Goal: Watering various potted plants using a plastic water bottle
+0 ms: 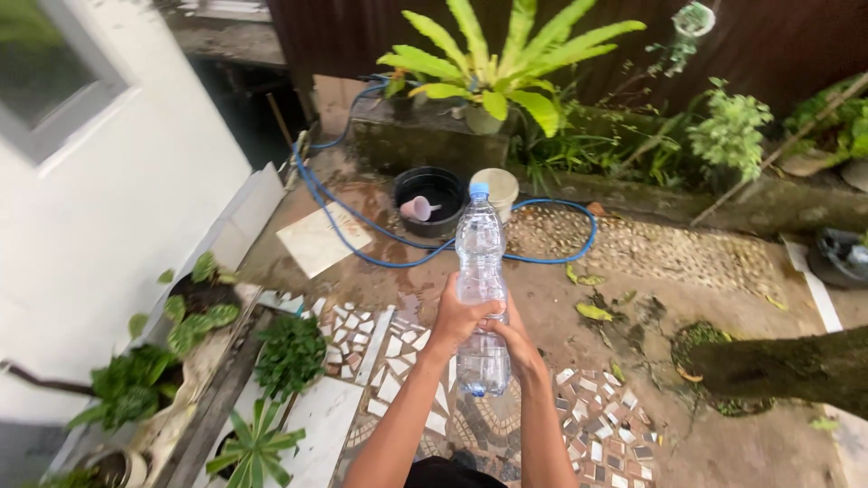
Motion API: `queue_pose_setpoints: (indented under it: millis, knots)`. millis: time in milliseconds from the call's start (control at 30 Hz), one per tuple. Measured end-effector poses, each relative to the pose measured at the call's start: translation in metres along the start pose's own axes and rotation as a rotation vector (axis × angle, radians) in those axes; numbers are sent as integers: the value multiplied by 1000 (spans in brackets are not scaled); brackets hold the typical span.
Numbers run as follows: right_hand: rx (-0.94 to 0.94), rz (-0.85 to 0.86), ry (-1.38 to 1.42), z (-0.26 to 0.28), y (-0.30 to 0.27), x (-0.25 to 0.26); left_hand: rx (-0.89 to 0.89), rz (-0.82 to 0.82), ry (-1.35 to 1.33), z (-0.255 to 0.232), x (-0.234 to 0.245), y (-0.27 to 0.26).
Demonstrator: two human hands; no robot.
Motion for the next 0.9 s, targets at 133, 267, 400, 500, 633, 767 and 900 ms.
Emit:
queue_pose_setpoints:
  millis: [133, 267, 400, 500, 633, 767, 900]
  knots:
    - [10, -35, 2, 12, 37, 34, 36, 24, 30, -4, -43, 36]
    - [18, -60, 13, -1, 95, 65, 60, 42, 72, 13, -71, 100]
    - [10, -104, 6, 10, 159, 88, 55, 74, 53, 23, -97, 179]
    - [16, -145, -10, 34, 220, 95, 40, 98, 42, 26, -118, 258]
    - [-20, -191, 25, 35, 297, 101, 48, 115, -21, 0, -134, 328]
    - [-107, -220, 100, 17, 388, 115, 90, 121, -22, -29, -142, 401]
    - [-270, -264, 193, -12, 440, 121, 197, 122, -55, -33, -152, 439]
Point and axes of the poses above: each hand's wrist, its own y-axis towards the middle knuckle, its own x-axis out of the back of the hand, z = x × y, the point moved 10 cm from there along y, towards the middle knuckle, and after that the axes turned 3 degrees about -y, right-handed, at the moved point
